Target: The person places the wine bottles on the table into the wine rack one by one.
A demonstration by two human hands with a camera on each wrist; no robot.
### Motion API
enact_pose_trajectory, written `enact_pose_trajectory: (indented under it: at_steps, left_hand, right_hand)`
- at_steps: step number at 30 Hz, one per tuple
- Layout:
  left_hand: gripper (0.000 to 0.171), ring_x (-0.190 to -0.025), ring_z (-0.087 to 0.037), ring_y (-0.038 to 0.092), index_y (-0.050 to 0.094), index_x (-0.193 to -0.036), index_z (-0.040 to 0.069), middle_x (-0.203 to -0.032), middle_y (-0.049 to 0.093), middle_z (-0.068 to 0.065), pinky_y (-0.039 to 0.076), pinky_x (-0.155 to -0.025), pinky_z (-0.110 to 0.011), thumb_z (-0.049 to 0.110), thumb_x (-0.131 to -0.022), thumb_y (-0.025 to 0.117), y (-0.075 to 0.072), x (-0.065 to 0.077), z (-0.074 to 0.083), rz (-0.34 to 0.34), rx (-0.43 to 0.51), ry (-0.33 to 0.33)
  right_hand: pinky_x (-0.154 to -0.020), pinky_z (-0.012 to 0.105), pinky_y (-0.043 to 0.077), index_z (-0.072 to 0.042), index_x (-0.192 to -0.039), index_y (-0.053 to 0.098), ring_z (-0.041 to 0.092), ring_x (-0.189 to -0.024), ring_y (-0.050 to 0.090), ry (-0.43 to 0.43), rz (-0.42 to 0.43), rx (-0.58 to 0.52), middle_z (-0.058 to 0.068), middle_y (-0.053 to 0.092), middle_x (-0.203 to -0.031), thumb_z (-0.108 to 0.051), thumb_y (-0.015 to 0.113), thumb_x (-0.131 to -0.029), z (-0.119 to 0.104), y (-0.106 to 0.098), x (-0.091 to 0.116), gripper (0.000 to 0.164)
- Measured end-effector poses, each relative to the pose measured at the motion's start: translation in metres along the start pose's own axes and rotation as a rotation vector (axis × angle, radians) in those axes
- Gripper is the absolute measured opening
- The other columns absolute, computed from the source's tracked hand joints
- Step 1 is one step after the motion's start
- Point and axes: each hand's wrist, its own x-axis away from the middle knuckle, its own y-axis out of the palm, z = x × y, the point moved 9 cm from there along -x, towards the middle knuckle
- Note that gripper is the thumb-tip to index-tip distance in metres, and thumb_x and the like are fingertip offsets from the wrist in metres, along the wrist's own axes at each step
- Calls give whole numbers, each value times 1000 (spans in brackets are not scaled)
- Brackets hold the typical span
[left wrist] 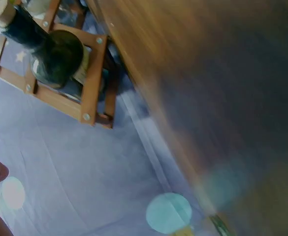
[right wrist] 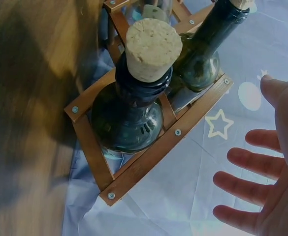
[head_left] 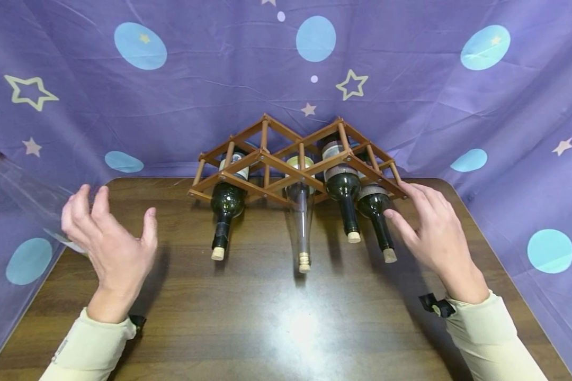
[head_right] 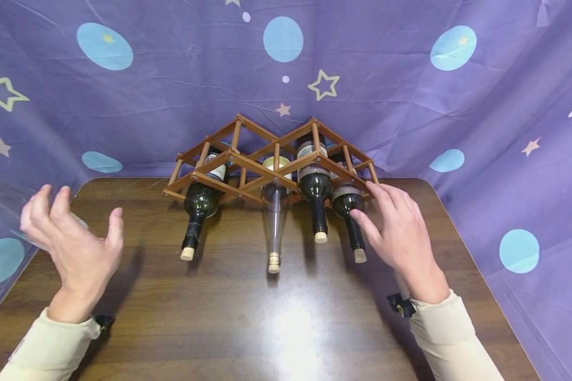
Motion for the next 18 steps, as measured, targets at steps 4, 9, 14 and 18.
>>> enact_pose_trajectory:
  at_steps: [4,9,14,18]
  left_hand:
    - [69,-141,-30,22,43,-134,4,-149,34,-10,7,-117,-46,31,-79,74,-7,-2,-15,70,-36,-35]
    - [75,-145,-29,14,38,-137,1,-153,25,-18,0,-118,-42,34,-81,74,-13,-4,-33,91,-63,-100]
    - [88,-147,-23,10,29,-146,-5,-157,17,-22,-1,-117,-36,36,-82,73,-20,-4,-50,58,-88,-192]
    - [98,-147,-20,8,21,-149,-12,-158,15,-21,1,-117,-31,38,-82,73,-22,-3,-65,43,-79,-259]
  right_hand:
    - [-100,52,40,-9,-143,55,37,-121,53,-2,-13,6,15,60,-132,-36,74,-87,0,0,3,65]
    - [-101,52,39,-8,-143,55,37,-121,52,0,-21,8,15,59,-133,-36,74,-86,1,0,7,66]
    - [-100,52,39,-9,-143,55,36,-122,52,12,-24,-2,13,58,-134,-37,76,-84,3,0,12,69]
    - [-99,53,39,-8,-143,55,36,-122,52,21,-37,-2,13,58,-134,-37,77,-82,6,1,16,70]
